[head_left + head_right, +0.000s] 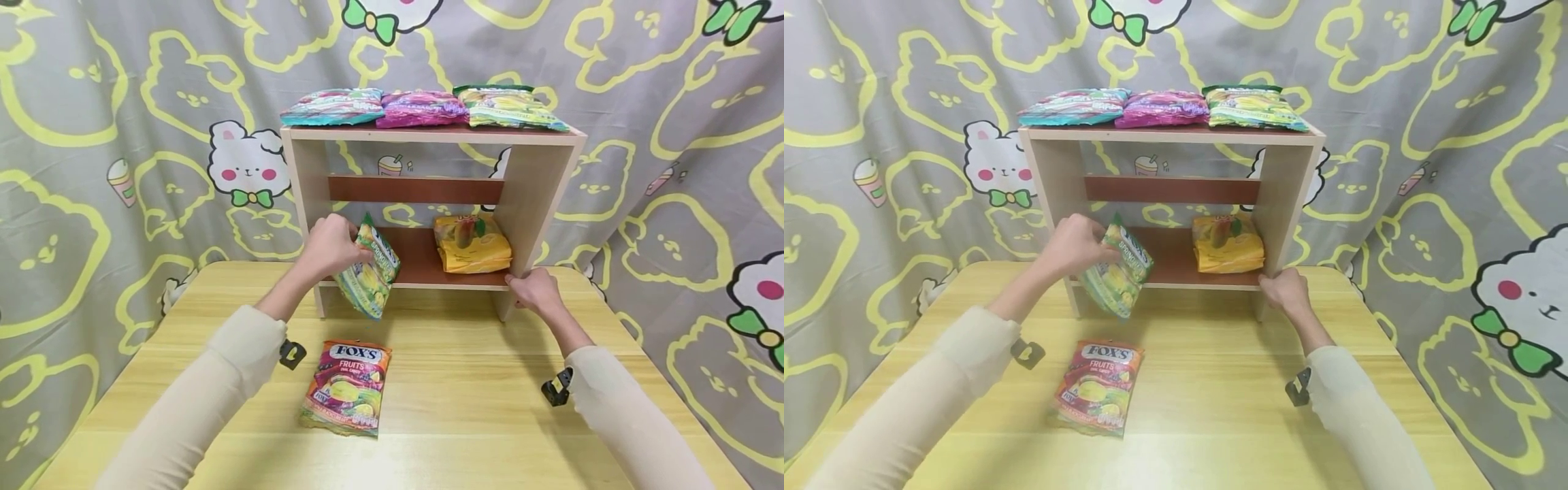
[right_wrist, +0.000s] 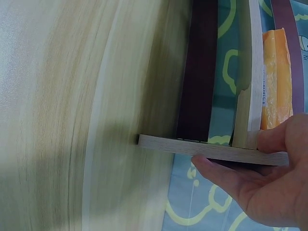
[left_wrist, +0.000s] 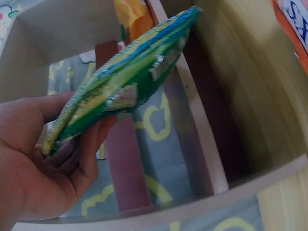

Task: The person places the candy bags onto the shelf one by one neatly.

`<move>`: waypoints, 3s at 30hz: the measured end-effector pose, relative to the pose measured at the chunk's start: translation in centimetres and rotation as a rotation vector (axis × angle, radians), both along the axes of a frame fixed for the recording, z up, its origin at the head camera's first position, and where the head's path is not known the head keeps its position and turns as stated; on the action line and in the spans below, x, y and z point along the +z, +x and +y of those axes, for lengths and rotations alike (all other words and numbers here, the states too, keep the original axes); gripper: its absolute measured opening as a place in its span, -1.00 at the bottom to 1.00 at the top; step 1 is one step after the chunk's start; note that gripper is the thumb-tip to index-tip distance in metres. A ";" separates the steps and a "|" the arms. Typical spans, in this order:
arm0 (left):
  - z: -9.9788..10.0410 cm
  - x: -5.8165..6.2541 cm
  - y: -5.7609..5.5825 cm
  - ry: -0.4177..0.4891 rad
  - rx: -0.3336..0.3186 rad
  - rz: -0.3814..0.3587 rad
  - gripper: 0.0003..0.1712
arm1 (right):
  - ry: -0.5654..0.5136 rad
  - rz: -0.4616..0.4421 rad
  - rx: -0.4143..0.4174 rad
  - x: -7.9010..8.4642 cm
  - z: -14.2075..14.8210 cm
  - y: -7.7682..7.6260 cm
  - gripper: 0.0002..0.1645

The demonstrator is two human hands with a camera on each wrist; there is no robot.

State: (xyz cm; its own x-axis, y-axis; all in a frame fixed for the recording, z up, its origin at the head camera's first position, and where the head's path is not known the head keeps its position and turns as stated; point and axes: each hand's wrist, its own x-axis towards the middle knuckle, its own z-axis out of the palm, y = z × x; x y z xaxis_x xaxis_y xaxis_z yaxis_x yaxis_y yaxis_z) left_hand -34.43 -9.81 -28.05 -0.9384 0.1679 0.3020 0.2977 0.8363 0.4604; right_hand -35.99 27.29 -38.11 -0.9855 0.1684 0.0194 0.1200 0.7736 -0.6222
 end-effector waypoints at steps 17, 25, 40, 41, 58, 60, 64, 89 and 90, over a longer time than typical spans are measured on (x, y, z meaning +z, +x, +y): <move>1.7 -3.6 -2.3 0.206 0.046 -0.106 -0.43 | -0.009 0.004 0.004 0.2 -0.2 -0.1 -0.47; 2.8 -3.7 -1.3 -0.050 -0.023 -0.259 0.02 | -0.016 -0.004 0.001 0.1 -0.2 0.0 -0.47; 4.5 -7.0 -1.6 -0.096 -0.016 -0.113 -0.33 | -0.002 -0.002 -0.004 0.1 0.0 0.1 -0.46; 4.6 -7.2 -1.6 -0.100 -0.013 -0.109 -0.34 | -0.004 -0.001 -0.003 0.2 0.0 0.1 -0.47; 6.4 -6.6 0.8 -0.267 -0.020 0.015 -0.41 | 0.003 -0.005 -0.003 0.2 -0.1 0.0 -0.44; 6.9 -6.5 1.7 -0.336 -0.024 -0.018 -0.30 | 0.006 -0.004 -0.006 0.2 -0.1 0.0 -0.43; 7.7 -7.0 3.1 -0.427 -0.013 -0.136 -0.05 | 0.013 -0.004 0.000 0.1 0.0 0.1 -0.44; 11.9 -10.1 -0.2 -0.481 0.082 -0.124 0.20 | 0.008 0.009 -0.005 0.0 0.3 0.1 -0.48; 12.0 -10.1 -0.3 -0.484 0.086 -0.128 0.19 | 0.005 0.006 -0.004 0.0 0.2 0.0 -0.48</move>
